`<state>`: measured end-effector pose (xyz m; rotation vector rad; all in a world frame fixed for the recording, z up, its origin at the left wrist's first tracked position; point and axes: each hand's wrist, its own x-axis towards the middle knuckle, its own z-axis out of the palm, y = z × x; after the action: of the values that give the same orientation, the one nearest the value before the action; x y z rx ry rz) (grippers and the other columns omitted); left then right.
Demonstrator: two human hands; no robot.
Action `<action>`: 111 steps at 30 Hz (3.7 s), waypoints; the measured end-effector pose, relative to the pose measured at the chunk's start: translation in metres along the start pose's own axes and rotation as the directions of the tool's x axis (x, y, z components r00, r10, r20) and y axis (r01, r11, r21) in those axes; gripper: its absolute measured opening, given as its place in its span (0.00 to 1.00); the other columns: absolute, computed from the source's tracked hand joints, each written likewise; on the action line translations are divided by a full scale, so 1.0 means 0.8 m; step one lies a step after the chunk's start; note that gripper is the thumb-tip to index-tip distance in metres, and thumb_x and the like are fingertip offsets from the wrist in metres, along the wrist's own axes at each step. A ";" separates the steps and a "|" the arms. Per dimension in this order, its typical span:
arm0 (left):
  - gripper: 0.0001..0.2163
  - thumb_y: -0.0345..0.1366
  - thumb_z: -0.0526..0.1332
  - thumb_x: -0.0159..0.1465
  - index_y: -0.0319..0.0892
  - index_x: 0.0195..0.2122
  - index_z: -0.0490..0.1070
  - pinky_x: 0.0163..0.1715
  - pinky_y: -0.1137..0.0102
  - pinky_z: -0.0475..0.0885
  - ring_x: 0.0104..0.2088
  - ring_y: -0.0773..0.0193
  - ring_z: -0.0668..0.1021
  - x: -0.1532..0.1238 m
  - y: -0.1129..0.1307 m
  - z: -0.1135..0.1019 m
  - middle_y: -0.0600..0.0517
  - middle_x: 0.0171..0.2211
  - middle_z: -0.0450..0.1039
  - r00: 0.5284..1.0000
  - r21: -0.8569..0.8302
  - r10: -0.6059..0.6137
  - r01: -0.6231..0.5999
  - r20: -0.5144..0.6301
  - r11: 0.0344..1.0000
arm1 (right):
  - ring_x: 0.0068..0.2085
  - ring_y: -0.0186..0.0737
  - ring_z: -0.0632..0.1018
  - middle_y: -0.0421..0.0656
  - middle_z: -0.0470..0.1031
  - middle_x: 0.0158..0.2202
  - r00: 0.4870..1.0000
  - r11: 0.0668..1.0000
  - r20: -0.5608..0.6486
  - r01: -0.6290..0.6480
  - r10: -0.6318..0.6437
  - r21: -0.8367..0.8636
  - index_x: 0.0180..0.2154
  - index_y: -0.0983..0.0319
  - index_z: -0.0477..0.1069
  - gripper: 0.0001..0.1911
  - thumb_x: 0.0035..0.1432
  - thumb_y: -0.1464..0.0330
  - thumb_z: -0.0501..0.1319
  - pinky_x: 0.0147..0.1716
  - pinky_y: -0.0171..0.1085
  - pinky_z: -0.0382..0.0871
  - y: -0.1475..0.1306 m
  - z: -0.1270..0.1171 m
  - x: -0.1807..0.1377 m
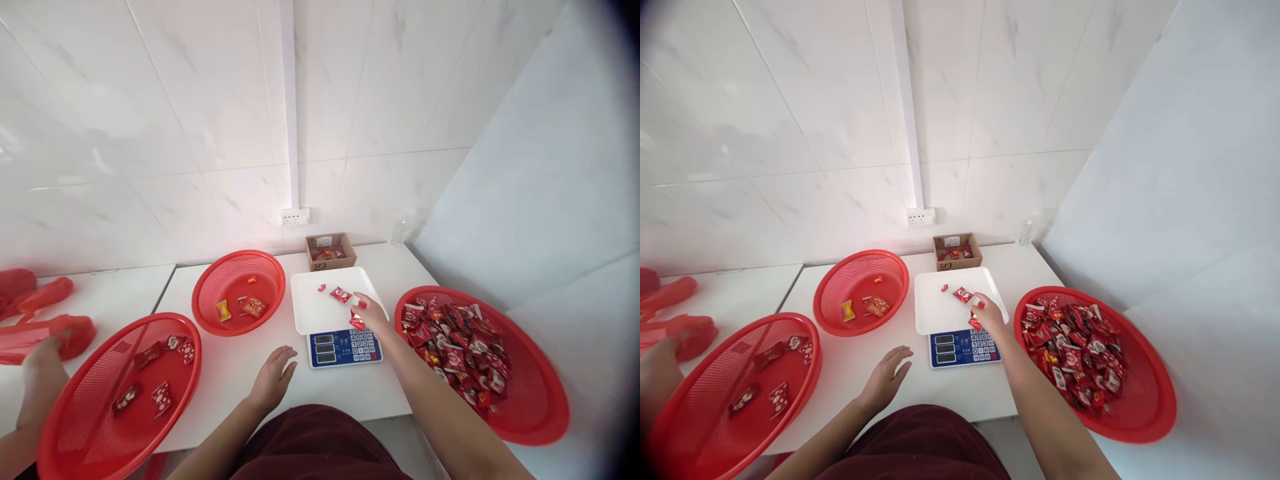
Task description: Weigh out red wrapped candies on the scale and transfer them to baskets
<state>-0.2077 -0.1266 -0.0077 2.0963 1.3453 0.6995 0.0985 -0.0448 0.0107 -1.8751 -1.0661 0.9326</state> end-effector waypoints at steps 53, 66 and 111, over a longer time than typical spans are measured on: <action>0.11 0.37 0.53 0.64 0.46 0.44 0.73 0.49 0.63 0.74 0.48 0.60 0.77 0.000 -0.006 -0.002 0.48 0.45 0.77 0.998 -0.013 -0.059 0.059 0.027 0.998 | 0.67 0.53 0.43 0.47 0.42 0.69 0.939 0.574 0.335 0.318 -0.080 -0.755 0.62 0.53 0.55 0.27 0.61 0.61 0.48 0.58 0.57 0.46 -0.009 0.081 -0.016; 0.12 0.40 0.53 0.65 0.45 0.44 0.73 0.49 0.64 0.74 0.47 0.60 0.78 -0.004 -0.013 -0.011 0.48 0.44 0.77 0.995 0.014 -0.062 0.061 0.079 0.998 | 0.67 0.54 0.44 0.48 0.50 0.67 0.864 0.578 0.482 0.470 -0.146 -0.668 0.64 0.56 0.51 0.33 0.59 0.57 0.53 0.60 0.63 0.34 -0.047 0.101 0.008; 0.13 0.41 0.51 0.65 0.48 0.45 0.72 0.47 0.66 0.74 0.45 0.62 0.78 0.016 0.033 0.023 0.52 0.44 0.78 0.952 0.024 -0.026 0.020 0.305 1.000 | 0.45 0.42 0.75 0.52 0.73 0.49 0.994 0.757 -0.051 -0.106 0.096 -0.644 0.56 0.64 0.65 0.23 0.59 0.65 0.54 0.46 0.38 0.63 0.161 -0.114 -0.009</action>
<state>-0.1743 -0.1273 -0.0011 2.0982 1.2049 0.3332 0.2171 -0.1203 -0.0609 -2.5199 -1.4137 0.6378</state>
